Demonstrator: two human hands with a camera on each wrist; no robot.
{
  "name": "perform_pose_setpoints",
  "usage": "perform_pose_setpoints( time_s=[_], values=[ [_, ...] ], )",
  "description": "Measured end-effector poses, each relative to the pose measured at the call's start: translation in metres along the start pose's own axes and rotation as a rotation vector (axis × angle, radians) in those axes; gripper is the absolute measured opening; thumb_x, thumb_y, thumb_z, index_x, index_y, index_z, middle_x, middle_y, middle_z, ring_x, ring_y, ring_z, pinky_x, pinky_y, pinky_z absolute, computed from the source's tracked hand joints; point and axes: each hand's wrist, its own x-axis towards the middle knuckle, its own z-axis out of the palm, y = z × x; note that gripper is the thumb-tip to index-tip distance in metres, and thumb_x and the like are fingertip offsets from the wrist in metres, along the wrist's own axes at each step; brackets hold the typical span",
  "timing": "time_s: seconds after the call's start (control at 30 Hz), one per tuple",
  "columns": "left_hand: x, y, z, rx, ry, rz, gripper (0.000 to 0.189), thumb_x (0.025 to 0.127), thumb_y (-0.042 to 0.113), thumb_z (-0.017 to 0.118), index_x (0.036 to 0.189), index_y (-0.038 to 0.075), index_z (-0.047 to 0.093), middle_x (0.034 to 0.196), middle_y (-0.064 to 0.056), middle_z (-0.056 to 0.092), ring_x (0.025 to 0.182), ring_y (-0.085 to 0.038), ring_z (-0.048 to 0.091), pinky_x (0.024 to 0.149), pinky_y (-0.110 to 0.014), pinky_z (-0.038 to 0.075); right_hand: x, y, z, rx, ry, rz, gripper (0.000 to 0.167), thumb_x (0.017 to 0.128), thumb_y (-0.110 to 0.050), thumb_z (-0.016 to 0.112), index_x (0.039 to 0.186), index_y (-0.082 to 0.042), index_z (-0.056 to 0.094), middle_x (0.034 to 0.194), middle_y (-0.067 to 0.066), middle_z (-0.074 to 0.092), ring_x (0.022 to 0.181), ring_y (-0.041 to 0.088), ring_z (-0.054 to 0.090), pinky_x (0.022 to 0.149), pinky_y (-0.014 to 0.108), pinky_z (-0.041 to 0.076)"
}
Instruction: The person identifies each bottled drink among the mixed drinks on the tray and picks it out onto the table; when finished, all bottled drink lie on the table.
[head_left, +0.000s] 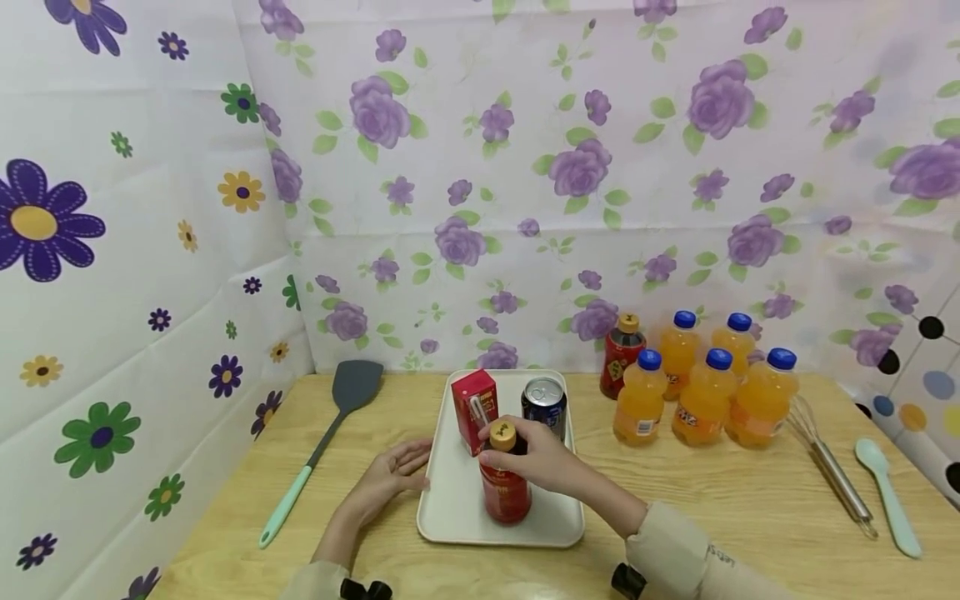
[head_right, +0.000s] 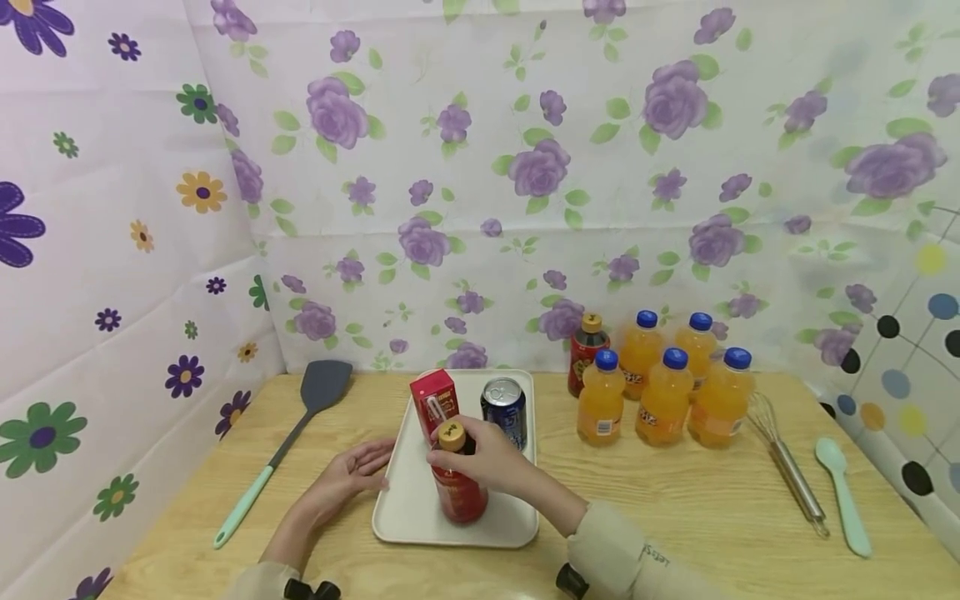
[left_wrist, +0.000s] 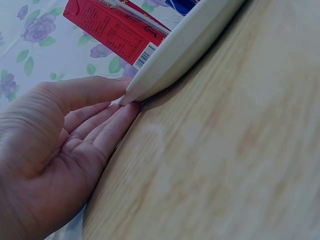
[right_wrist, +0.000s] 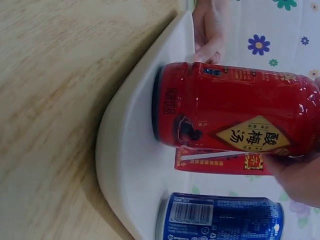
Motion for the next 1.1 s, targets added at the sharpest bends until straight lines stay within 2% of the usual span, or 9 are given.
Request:
perform_pose_setpoints(
  time_s=[0.17, 0.27, 0.43, 0.53, 0.77, 0.97, 1.1],
  values=[
    [-0.004, -0.006, 0.003, -0.009, 0.008, -0.016, 0.074, 0.086, 0.001, 0.068, 0.148, -0.008, 0.030, 0.155, -0.029, 0.030, 0.145, -0.041, 0.030, 0.101, -0.019, 0.050, -0.002, 0.007, 0.006, 0.017, -0.013, 0.051, 0.035, 0.093, -0.032, 0.065, 0.117, -0.007, 0.064, 0.114, 0.010, 0.069, 0.104, 0.017, 0.063, 0.095, 0.040, 0.056],
    [-0.004, -0.006, 0.004, -0.007, 0.015, -0.021, 0.074, 0.085, 0.001, 0.069, 0.148, -0.008, 0.031, 0.154, -0.029, 0.031, 0.144, -0.040, 0.032, 0.101, -0.019, 0.051, -0.002, 0.007, 0.007, 0.036, -0.001, 0.048, 0.037, 0.092, -0.032, 0.068, 0.117, -0.005, 0.066, 0.114, 0.011, 0.071, 0.103, 0.016, 0.063, 0.094, 0.037, 0.056],
    [-0.001, -0.005, 0.003, -0.010, 0.022, -0.022, 0.074, 0.085, 0.001, 0.069, 0.148, -0.007, 0.031, 0.154, -0.029, 0.032, 0.144, -0.039, 0.033, 0.100, -0.020, 0.051, -0.002, 0.008, 0.004, 0.068, 0.032, 0.025, 0.038, 0.088, -0.029, 0.073, 0.116, -0.004, 0.068, 0.113, 0.015, 0.071, 0.099, 0.014, 0.064, 0.087, 0.024, 0.056],
    [0.000, -0.004, 0.003, -0.015, 0.014, -0.020, 0.074, 0.086, 0.001, 0.069, 0.148, -0.007, 0.031, 0.155, -0.028, 0.031, 0.145, -0.039, 0.032, 0.101, -0.020, 0.051, -0.003, 0.007, 0.002, 0.082, 0.060, 0.039, 0.037, 0.085, -0.028, 0.075, 0.112, -0.003, 0.070, 0.111, 0.016, 0.072, 0.095, 0.013, 0.064, 0.083, 0.020, 0.056],
    [-0.002, -0.003, 0.002, -0.007, 0.017, -0.011, 0.074, 0.086, 0.002, 0.069, 0.148, -0.008, 0.031, 0.155, -0.029, 0.031, 0.145, -0.041, 0.031, 0.100, -0.019, 0.051, -0.006, 0.003, -0.001, 0.160, 0.145, 0.136, 0.043, 0.082, -0.035, 0.078, 0.110, -0.002, 0.071, 0.108, 0.011, 0.073, 0.094, 0.013, 0.066, 0.089, 0.035, 0.059],
    [-0.001, -0.002, 0.003, -0.018, 0.000, -0.005, 0.073, 0.086, 0.002, 0.068, 0.148, -0.009, 0.029, 0.155, -0.030, 0.030, 0.145, -0.041, 0.030, 0.101, -0.020, 0.051, -0.008, -0.004, -0.015, 0.105, 0.197, 0.125, 0.041, 0.082, -0.036, 0.078, 0.109, -0.007, 0.073, 0.111, 0.012, 0.072, 0.099, 0.018, 0.066, 0.092, 0.041, 0.059],
    [-0.001, 0.001, 0.001, -0.021, 0.012, 0.003, 0.075, 0.085, 0.000, 0.069, 0.148, -0.010, 0.029, 0.155, -0.030, 0.029, 0.145, -0.042, 0.029, 0.100, -0.019, 0.051, -0.011, -0.012, -0.030, 0.122, 0.244, 0.164, 0.042, 0.082, -0.038, 0.078, 0.112, -0.009, 0.072, 0.116, 0.010, 0.070, 0.101, 0.017, 0.065, 0.093, 0.042, 0.058]
  ],
)
